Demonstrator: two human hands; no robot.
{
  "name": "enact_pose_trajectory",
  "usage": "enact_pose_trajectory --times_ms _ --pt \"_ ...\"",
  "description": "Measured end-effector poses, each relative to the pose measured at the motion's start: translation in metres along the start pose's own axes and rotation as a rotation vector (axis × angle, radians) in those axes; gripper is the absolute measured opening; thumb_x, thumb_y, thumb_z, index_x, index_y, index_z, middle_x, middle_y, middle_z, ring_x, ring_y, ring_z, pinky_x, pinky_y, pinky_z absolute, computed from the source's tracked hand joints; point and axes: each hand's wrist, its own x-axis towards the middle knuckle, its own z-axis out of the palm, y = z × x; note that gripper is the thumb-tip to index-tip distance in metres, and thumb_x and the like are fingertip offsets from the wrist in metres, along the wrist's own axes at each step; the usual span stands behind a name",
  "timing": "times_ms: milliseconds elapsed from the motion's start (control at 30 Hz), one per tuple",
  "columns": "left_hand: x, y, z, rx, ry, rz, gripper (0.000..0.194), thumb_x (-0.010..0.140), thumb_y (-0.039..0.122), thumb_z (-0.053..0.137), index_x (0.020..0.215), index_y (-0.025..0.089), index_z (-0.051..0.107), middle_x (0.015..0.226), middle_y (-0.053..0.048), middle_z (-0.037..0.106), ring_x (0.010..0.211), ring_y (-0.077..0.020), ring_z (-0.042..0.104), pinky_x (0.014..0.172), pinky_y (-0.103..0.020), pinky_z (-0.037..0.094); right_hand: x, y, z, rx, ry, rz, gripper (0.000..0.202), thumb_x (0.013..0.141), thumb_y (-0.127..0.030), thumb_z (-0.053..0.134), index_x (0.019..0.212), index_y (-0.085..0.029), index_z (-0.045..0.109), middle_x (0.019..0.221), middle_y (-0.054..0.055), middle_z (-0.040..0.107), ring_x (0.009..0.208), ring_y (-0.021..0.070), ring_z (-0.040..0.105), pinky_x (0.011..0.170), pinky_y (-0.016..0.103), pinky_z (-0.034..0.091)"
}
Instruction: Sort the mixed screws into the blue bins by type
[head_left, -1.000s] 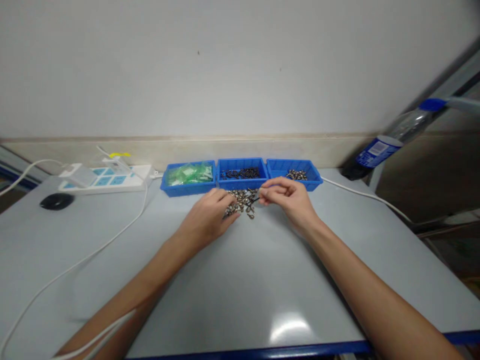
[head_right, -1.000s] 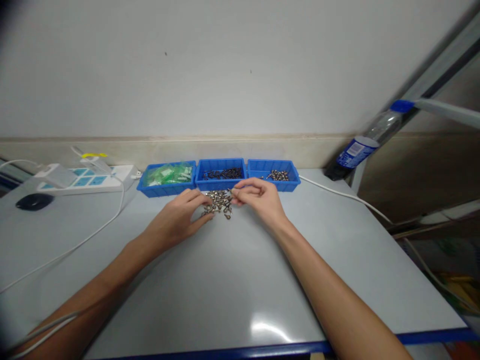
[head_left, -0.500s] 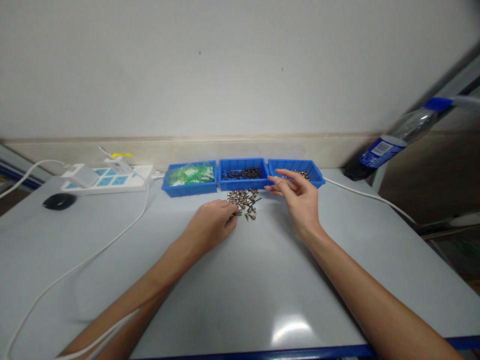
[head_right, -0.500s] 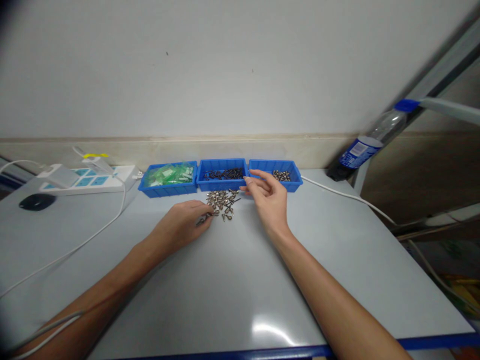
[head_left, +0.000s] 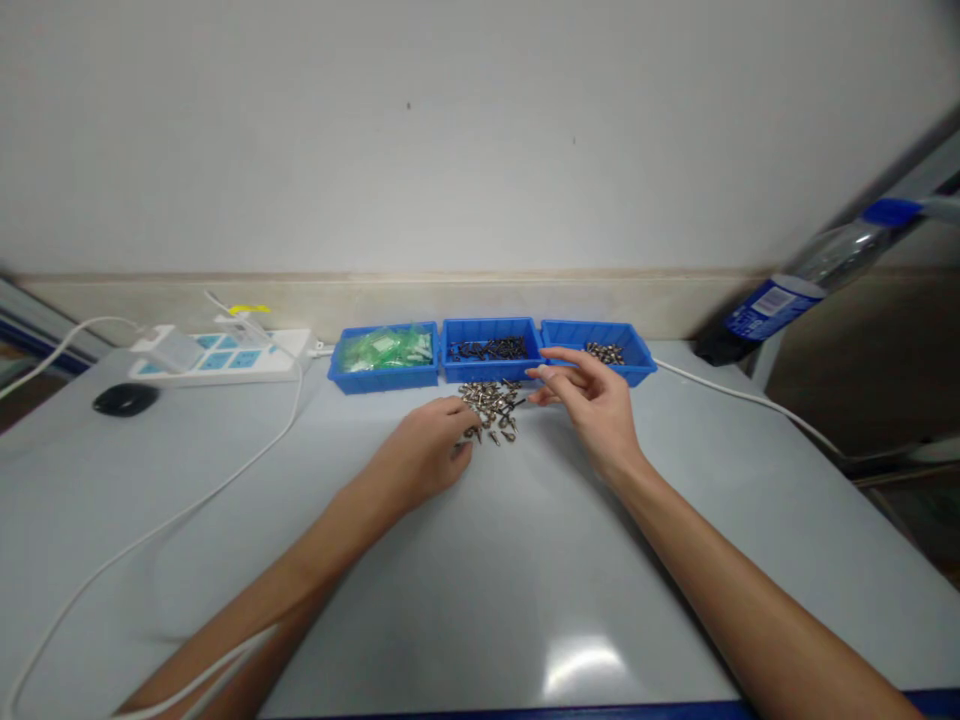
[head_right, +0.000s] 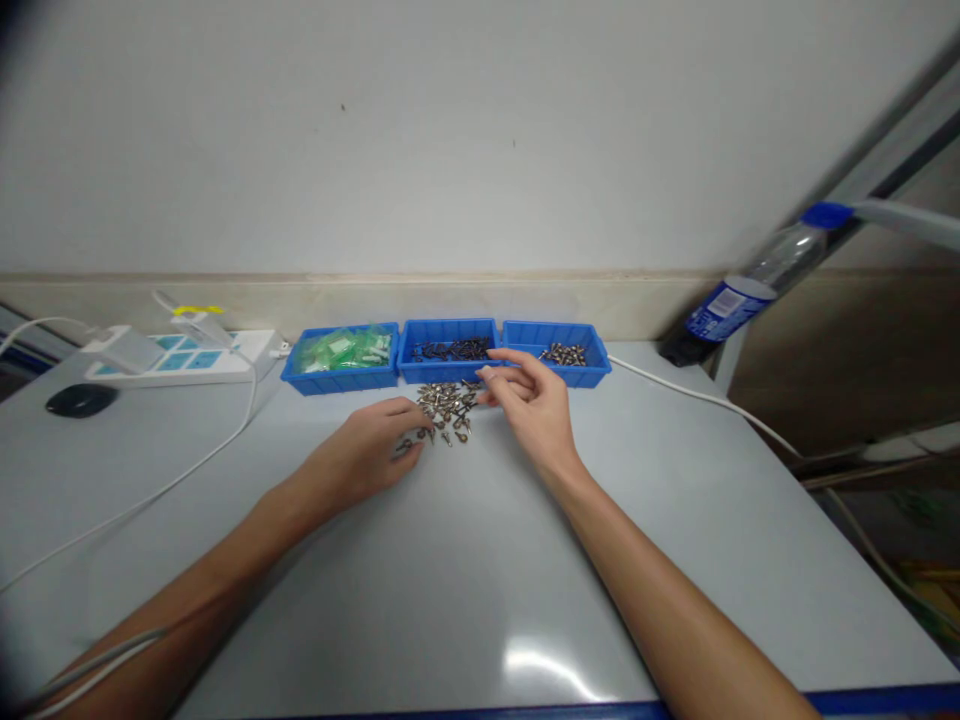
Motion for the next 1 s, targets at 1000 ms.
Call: enact_pose_trajectory --times_ms 1000 --pt "-0.001 -0.006 -0.012 -0.121 0.015 -0.037 0.017 0.078 0.004 0.057 0.081 0.016 0.069 0.08 -0.005 0.07 0.074 -0.0163 0.064 0.073 -0.029 0.053 0.001 0.001 -0.005 -0.05 -0.125 0.054 0.034 0.08 -0.042 0.076 0.101 -0.017 0.072 0.082 0.007 0.078 0.062 0.0162 0.071 0.063 0.03 0.057"
